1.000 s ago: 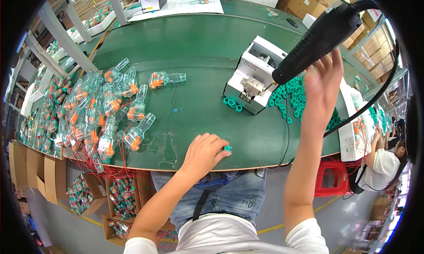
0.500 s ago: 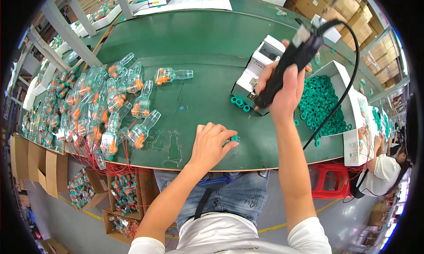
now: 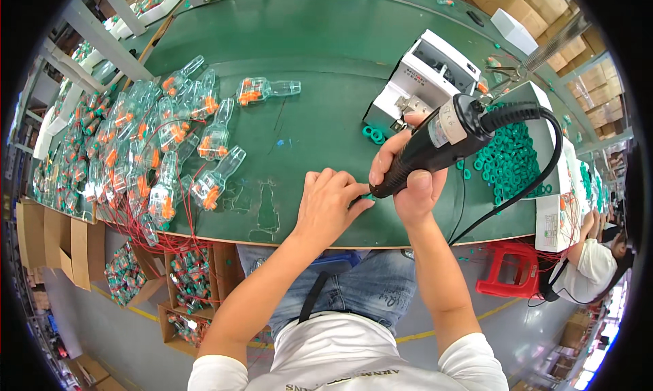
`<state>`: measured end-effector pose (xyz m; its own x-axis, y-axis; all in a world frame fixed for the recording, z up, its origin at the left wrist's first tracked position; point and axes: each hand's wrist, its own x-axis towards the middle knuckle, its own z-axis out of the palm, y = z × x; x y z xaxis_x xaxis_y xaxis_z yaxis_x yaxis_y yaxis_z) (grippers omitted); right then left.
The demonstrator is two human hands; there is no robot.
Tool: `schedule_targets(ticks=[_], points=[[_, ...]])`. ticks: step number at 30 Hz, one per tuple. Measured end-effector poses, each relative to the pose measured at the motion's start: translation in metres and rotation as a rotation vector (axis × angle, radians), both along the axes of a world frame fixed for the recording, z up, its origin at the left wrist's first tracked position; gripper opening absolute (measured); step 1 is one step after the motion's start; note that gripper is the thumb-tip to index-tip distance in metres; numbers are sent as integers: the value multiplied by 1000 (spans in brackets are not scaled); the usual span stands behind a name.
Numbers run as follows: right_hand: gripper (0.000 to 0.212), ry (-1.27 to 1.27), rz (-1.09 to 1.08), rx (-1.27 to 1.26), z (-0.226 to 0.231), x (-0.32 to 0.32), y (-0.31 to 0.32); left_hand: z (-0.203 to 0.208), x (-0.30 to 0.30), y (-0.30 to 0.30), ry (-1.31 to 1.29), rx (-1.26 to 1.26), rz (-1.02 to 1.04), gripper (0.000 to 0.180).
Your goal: Assembling small clear plastic electronic components by wrapping wires and attaching green rings using an electric hand tool.
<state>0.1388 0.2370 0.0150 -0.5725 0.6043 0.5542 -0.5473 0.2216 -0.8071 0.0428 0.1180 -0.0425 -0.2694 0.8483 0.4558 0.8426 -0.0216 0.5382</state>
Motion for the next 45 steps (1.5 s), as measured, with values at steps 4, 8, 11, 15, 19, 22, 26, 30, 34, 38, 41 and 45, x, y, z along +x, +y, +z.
schedule_targets(ticks=[4, 8, 11, 15, 19, 22, 26, 30, 34, 38, 41, 45], points=[[96, 14, -6, 2, 2, -7, -3, -4, -2, -2, 57, 16, 2, 24], [93, -10, -54, -36, 12, -10, 4, 1, -7, 3, 159, 36, -80, 22], [86, 27, -14, -15, 2, -2, -8, 1, -7, -6, 222, 11, -122, 20], [87, 1, 29, -8, 10, -2, -3, -1, -8, -1, 311, 4, -182, 21], [41, 133, -57, 54, 70, 12, 19, 2, -15, 6, 382, -18, -276, 22], [30, -157, -386, 316, 71, 32, 19, 17, -16, -1, 325, -82, -289, 20], [35, -1038, -292, 483, 34, 77, -12, 40, 5, -26, -46, -93, -204, 19], [36, -1013, 8, 379, 19, 94, -41, 60, 24, -34, -64, -54, -265, 14], [33, -944, 146, 113, 15, 120, -54, 61, 40, -49, -129, -77, -361, 17], [33, -1170, 119, 38, -2, 196, -74, 95, -20, -41, -221, -452, -659, 25], [39, -1386, 5, -360, -48, 310, -85, 119, -109, -13, -104, -329, -85, 20], [37, -1408, -109, -1101, -125, 476, -93, 126, -225, -41, 190, -490, 416, 20]])
